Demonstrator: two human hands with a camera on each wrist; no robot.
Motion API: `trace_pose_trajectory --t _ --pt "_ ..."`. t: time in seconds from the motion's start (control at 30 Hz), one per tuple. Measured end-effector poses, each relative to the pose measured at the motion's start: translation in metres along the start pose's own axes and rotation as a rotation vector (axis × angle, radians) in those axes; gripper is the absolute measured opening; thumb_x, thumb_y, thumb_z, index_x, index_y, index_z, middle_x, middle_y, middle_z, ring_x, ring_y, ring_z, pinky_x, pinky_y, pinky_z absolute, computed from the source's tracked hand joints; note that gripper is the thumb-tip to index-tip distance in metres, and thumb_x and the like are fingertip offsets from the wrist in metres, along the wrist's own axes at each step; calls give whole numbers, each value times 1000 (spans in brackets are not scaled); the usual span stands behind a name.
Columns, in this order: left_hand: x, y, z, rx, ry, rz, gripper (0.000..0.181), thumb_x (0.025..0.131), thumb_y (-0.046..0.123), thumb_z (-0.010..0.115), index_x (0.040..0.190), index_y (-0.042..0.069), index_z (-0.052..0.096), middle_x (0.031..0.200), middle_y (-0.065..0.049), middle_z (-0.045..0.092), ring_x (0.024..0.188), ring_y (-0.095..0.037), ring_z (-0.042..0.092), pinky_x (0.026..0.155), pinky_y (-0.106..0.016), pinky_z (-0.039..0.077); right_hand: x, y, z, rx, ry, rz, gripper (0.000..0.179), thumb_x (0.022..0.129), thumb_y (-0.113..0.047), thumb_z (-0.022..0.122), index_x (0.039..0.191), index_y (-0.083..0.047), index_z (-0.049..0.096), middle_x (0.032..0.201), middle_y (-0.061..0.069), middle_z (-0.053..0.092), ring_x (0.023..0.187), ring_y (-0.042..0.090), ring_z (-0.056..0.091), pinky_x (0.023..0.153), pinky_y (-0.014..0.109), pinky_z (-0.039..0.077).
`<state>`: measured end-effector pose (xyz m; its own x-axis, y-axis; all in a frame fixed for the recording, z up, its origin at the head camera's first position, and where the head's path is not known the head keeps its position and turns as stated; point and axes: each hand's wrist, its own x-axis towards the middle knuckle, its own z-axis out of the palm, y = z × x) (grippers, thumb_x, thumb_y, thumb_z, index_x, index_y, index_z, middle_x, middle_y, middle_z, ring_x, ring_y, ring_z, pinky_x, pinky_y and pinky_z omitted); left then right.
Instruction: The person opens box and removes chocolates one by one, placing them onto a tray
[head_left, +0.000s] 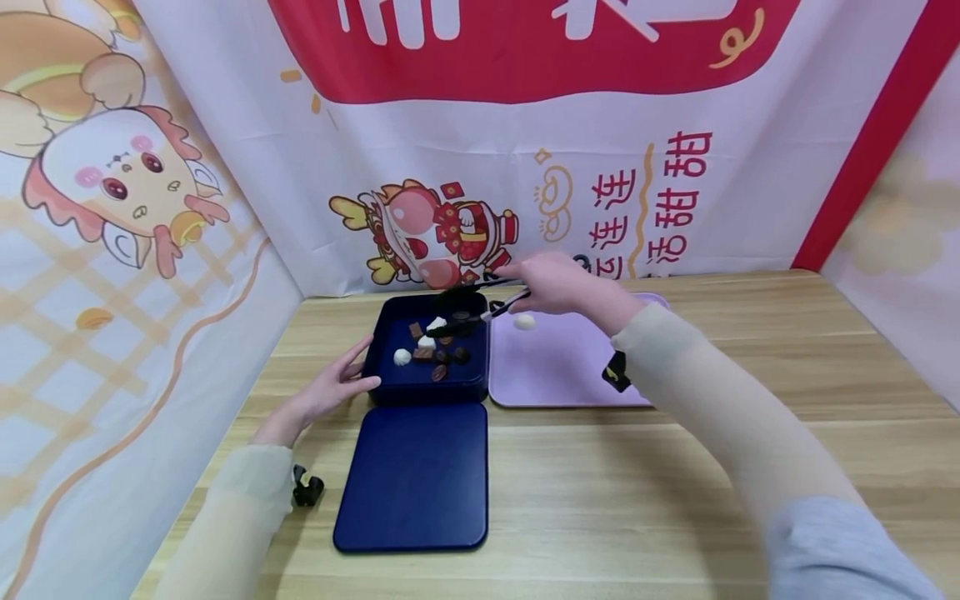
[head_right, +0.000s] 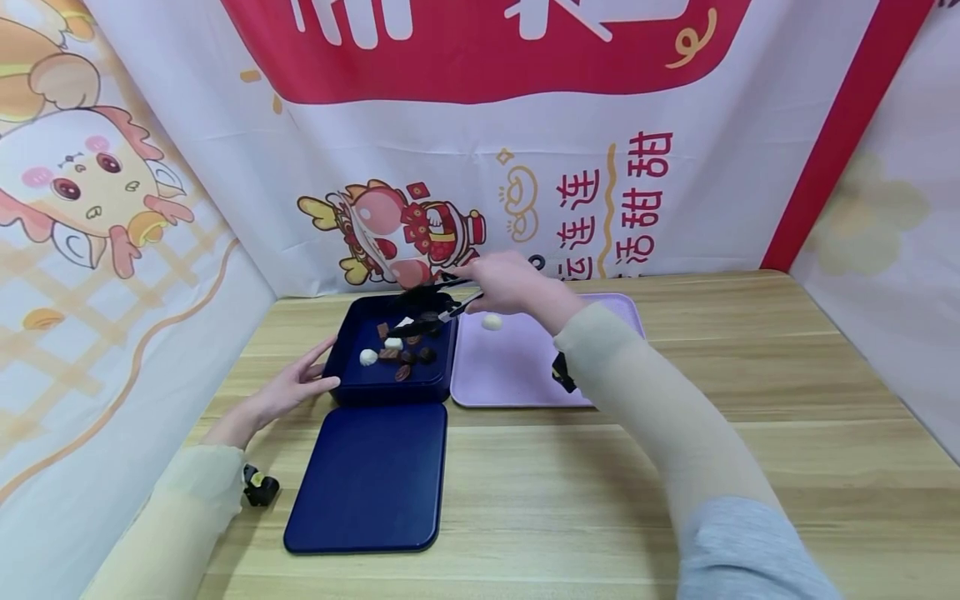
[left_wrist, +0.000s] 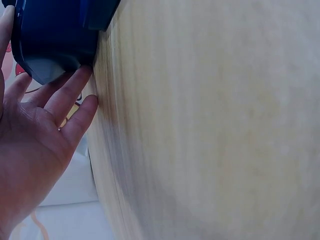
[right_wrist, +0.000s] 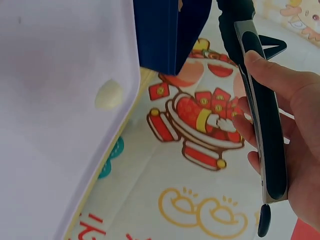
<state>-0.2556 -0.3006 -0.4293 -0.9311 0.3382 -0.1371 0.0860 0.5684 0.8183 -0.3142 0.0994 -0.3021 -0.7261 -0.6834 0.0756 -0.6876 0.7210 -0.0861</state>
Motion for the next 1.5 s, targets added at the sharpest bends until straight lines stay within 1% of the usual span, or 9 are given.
trace_pose_trajectory --t 0.2,0.3,0.47,0.53,0.67,0.77,0.97,1.23,1.5 --pt "0 0 0 -6 -3 -3 81 98 34 60 158 27 7 157 -29 8 140 -49 16 106 -63 24 12 -14 10 -38 -10 -41 65 85 -35 76 142 -13 53 133 10 59 116 29 57 90 45 48" --pt "0 0 -1 -4 -3 -7 81 97 34 60 158 27 7 156 -30 9 140 -49 16 106 -62 24 16 -21 15 -49 -27 -53 64 86 -34 76 142 -14 53 133 10 59 114 28 59 88 45 49" --pt "1 -1 0 -1 0 -9 81 97 34 61 158 27 7 155 -32 12 140 -49 18 107 -62 24 24 -28 24 -59 -46 -65 62 87 -34 75 141 -12 53 133 10 59 114 28 59 90 45 48" --pt "1 -1 0 -3 1 -5 81 97 34 61 158 26 7 154 -33 12 140 -49 18 106 -62 24 28 -31 28 -66 -54 -63 62 88 -35 74 140 -11 53 132 10 59 114 27 59 91 45 47" --pt "1 -2 0 -1 -1 3 82 97 33 61 158 24 7 154 -34 13 139 -50 18 106 -62 24 34 -35 37 -66 -87 -36 63 88 -37 72 142 -12 52 136 9 56 117 28 56 94 45 46" --pt "1 -1 0 -3 0 -6 81 97 33 61 158 26 8 154 -33 13 139 -49 19 106 -62 25 38 -38 43 -58 -114 -20 65 89 -38 72 143 -12 50 137 9 55 120 27 55 96 44 44" --pt "0 -1 -1 -1 -5 -12 81 97 35 60 158 28 7 155 -31 11 140 -48 18 106 -62 26 46 -45 55 -78 -123 -25 64 89 -40 71 144 -14 50 135 6 57 121 23 54 97 42 43" --pt "0 -1 0 -1 -8 -5 80 98 35 59 158 26 6 156 -30 9 141 -48 16 107 -62 24 53 -54 56 -98 -126 -44 61 89 -38 71 141 -12 52 131 7 59 118 22 56 95 41 45" --pt "-1 1 0 -7 -10 -22 81 98 36 59 158 28 6 155 -32 10 140 -48 16 107 -62 23 54 -59 56 -92 -148 -51 61 90 -40 70 142 -14 52 134 6 58 118 22 56 96 39 45"
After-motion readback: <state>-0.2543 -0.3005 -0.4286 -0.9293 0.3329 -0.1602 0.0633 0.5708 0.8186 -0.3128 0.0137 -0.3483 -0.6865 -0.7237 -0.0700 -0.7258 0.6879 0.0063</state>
